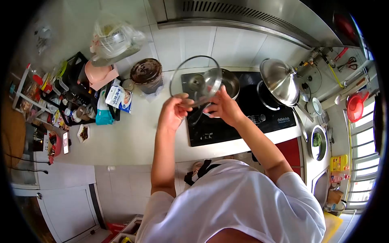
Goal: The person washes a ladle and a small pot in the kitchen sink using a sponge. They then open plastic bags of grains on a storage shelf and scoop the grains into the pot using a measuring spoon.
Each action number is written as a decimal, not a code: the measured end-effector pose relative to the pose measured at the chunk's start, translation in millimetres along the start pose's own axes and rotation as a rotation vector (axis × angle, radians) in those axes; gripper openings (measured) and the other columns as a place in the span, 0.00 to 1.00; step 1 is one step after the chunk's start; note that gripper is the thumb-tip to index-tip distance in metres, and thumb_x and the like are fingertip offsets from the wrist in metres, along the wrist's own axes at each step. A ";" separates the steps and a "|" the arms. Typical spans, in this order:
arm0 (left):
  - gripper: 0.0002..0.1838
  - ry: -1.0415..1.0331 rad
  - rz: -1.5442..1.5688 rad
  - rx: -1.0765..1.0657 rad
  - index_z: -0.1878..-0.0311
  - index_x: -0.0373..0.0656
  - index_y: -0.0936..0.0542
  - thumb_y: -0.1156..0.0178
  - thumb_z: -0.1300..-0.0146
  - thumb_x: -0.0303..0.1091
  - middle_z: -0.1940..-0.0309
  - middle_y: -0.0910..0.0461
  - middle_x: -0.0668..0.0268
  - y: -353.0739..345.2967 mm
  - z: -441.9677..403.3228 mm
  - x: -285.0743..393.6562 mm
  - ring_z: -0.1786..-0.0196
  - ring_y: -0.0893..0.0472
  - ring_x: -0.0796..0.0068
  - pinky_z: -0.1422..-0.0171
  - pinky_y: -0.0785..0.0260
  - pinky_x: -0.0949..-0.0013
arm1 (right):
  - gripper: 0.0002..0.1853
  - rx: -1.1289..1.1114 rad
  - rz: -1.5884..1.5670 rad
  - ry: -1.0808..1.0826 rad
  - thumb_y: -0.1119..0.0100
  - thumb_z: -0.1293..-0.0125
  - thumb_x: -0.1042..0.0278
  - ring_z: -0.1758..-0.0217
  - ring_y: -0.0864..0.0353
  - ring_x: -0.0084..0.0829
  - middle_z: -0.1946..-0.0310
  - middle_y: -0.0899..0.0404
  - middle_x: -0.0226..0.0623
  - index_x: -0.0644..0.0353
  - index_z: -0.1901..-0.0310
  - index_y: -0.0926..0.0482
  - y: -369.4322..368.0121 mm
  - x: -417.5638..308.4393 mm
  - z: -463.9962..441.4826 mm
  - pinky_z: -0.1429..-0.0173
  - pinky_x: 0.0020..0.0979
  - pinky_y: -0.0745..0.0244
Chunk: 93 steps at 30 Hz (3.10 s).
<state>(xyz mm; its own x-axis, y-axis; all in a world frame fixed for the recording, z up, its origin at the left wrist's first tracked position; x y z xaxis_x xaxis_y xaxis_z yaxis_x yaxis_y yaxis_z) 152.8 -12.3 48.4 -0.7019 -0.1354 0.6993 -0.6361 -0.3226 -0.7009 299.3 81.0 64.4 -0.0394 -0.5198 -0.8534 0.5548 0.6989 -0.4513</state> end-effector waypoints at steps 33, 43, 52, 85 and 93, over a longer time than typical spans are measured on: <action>0.17 -0.020 -0.670 0.296 0.45 0.41 0.30 0.47 0.33 0.39 0.60 0.19 0.66 38.6 65.1 -56.4 0.65 0.21 0.80 0.66 0.35 0.80 | 0.22 0.529 1.768 0.256 0.45 0.39 0.52 0.49 0.23 0.46 0.46 0.33 0.47 0.53 0.46 0.26 71.2 -77.8 -67.4 0.47 0.42 0.26; 0.23 -0.045 -0.665 0.532 0.43 0.48 0.32 0.47 0.34 0.51 0.59 0.22 0.68 65.3 82.1 -66.2 0.63 0.25 0.77 0.63 0.40 0.72 | 0.29 0.620 1.447 0.960 0.35 0.49 0.65 0.55 0.27 0.43 0.59 0.29 0.43 0.60 0.44 0.31 45.2 -84.9 79.4 0.52 0.37 0.27; 0.13 -0.253 -1.008 0.331 0.47 0.40 0.32 0.54 0.32 0.32 0.67 0.25 0.65 37.9 99.1 -137.0 0.70 0.30 0.78 0.69 0.40 0.77 | 0.12 0.943 1.241 0.317 0.42 0.42 0.68 0.61 0.22 0.42 0.63 0.26 0.38 0.53 0.55 0.21 200.9 22.3 302.6 0.59 0.39 0.25; 0.52 -1.063 -2.213 -1.244 0.33 0.48 0.45 0.26 0.62 0.40 0.34 0.48 0.40 -617.3 -52.3 -759.2 0.33 0.43 0.36 0.39 0.32 0.52 | 0.11 1.811 0.365 -0.422 0.43 0.42 0.69 0.62 0.22 0.42 0.65 0.24 0.39 0.54 0.56 0.20 261.9 190.9 678.1 0.56 0.38 0.26; 0.44 -0.447 -2.030 -1.480 0.41 0.54 0.33 0.27 0.70 0.40 0.45 0.34 0.50 -666.6 -89.5 -751.8 0.46 0.28 0.49 0.46 0.28 0.57 | 0.12 1.796 0.395 -0.383 0.43 0.42 0.69 0.62 0.22 0.42 0.65 0.24 0.39 0.53 0.56 0.20 310.0 166.7 657.0 0.56 0.38 0.26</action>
<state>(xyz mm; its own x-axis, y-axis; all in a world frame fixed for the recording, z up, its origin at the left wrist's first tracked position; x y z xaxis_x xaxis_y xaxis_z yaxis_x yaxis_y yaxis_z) 1075.8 388.4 -22.6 0.6160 -0.7709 0.1618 0.0297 0.2279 0.9732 1010.7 -111.7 -46.4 0.3147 -0.7231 -0.6149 0.5910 -0.3577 0.7230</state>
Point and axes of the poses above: each hand's wrist, its own z-axis away from the middle knuckle, its own y-axis out of the back of the hand, x = y × z, the point moved 8 cm from there along -z, towards the middle knuckle
